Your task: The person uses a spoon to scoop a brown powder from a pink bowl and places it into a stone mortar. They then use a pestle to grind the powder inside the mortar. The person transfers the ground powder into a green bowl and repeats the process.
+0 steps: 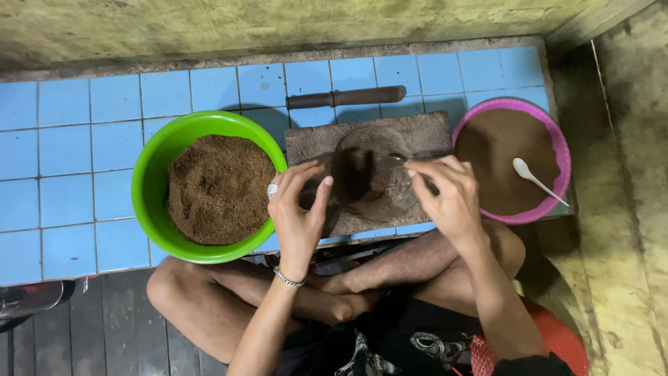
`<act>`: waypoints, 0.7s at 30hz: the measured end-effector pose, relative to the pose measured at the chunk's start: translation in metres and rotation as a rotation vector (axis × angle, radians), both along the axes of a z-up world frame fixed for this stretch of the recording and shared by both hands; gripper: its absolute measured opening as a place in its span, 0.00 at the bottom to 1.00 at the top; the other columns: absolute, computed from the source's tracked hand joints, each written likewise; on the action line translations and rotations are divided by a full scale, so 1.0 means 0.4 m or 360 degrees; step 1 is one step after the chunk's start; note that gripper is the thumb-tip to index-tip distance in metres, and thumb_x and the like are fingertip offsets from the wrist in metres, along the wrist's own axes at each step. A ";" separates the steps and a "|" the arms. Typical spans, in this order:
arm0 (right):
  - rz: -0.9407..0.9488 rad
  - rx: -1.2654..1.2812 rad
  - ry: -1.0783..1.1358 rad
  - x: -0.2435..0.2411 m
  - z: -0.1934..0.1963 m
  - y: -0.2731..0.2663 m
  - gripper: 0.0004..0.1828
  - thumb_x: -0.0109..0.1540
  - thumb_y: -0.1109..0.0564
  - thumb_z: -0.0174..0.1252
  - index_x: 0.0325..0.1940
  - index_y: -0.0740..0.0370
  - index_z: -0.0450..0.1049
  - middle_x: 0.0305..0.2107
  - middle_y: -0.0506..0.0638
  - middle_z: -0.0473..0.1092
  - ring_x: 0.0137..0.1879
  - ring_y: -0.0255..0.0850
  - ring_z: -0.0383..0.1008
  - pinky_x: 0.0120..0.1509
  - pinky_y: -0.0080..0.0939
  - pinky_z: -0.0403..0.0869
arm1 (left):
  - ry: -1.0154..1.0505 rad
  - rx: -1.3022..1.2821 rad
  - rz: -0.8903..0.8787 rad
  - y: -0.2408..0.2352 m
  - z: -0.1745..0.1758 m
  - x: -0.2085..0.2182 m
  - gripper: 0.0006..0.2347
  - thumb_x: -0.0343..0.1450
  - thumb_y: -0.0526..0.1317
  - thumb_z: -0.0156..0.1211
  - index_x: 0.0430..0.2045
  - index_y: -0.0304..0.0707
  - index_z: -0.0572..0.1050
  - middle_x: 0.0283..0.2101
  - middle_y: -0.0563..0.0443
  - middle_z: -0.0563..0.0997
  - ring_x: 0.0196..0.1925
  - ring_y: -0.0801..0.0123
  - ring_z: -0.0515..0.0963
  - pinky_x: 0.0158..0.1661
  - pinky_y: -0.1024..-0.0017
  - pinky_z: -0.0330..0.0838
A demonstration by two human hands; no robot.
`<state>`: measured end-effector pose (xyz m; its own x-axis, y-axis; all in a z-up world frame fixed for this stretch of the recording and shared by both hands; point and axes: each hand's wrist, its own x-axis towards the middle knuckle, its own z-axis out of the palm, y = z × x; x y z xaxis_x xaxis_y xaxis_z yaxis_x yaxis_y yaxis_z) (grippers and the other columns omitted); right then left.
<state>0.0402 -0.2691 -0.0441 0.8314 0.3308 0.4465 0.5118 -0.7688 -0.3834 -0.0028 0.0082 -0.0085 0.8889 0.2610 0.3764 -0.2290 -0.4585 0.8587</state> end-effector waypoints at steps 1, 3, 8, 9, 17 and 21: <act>-0.0001 -0.0001 0.0007 -0.010 0.006 0.020 0.07 0.65 0.55 0.63 0.46 0.44 0.82 0.39 0.37 0.81 0.44 0.40 0.78 0.49 0.41 0.69 | 0.0007 -0.0001 -0.0001 -0.003 0.005 -0.003 0.06 0.72 0.38 0.66 0.39 0.40 0.81 0.42 0.45 0.85 0.50 0.49 0.81 0.58 0.49 0.64; 0.0021 -0.0103 0.0381 -0.026 0.021 0.063 0.10 0.64 0.57 0.61 0.45 0.44 0.84 0.31 0.43 0.81 0.39 0.41 0.74 0.46 0.43 0.67 | 0.0020 -0.0063 -0.0011 -0.005 0.019 -0.002 0.06 0.71 0.36 0.65 0.40 0.37 0.81 0.43 0.41 0.84 0.51 0.44 0.81 0.57 0.46 0.66; 0.0221 -0.0263 0.0631 -0.044 0.126 0.077 0.14 0.65 0.61 0.57 0.50 0.50 0.84 0.34 0.50 0.82 0.40 0.44 0.71 0.48 0.45 0.68 | 0.0091 -0.0017 -0.0069 -0.005 0.026 0.004 0.08 0.71 0.38 0.66 0.41 0.35 0.81 0.46 0.39 0.82 0.54 0.41 0.79 0.55 0.45 0.68; 0.0257 -0.0230 0.0616 -0.043 0.130 0.071 0.15 0.66 0.62 0.54 0.51 0.52 0.83 0.36 0.51 0.82 0.40 0.43 0.71 0.46 0.43 0.68 | 0.0147 0.0017 -0.0095 -0.006 0.021 0.007 0.09 0.70 0.40 0.67 0.41 0.37 0.81 0.48 0.40 0.82 0.55 0.42 0.79 0.54 0.47 0.70; 0.0369 -0.0021 0.0403 0.027 0.096 0.100 0.10 0.62 0.65 0.60 0.42 0.54 0.83 0.42 0.50 0.82 0.37 0.47 0.75 0.41 0.43 0.71 | 0.0213 0.0129 -0.0139 -0.006 0.024 0.014 0.09 0.71 0.42 0.66 0.41 0.41 0.81 0.49 0.45 0.82 0.55 0.46 0.79 0.51 0.50 0.74; 0.0528 -0.0162 0.0719 0.019 0.120 0.062 0.14 0.63 0.65 0.57 0.48 0.55 0.83 0.42 0.54 0.82 0.39 0.44 0.72 0.43 0.41 0.70 | 0.0234 0.0145 -0.0120 -0.005 0.023 0.009 0.09 0.71 0.43 0.66 0.42 0.43 0.81 0.49 0.45 0.82 0.55 0.46 0.79 0.49 0.50 0.75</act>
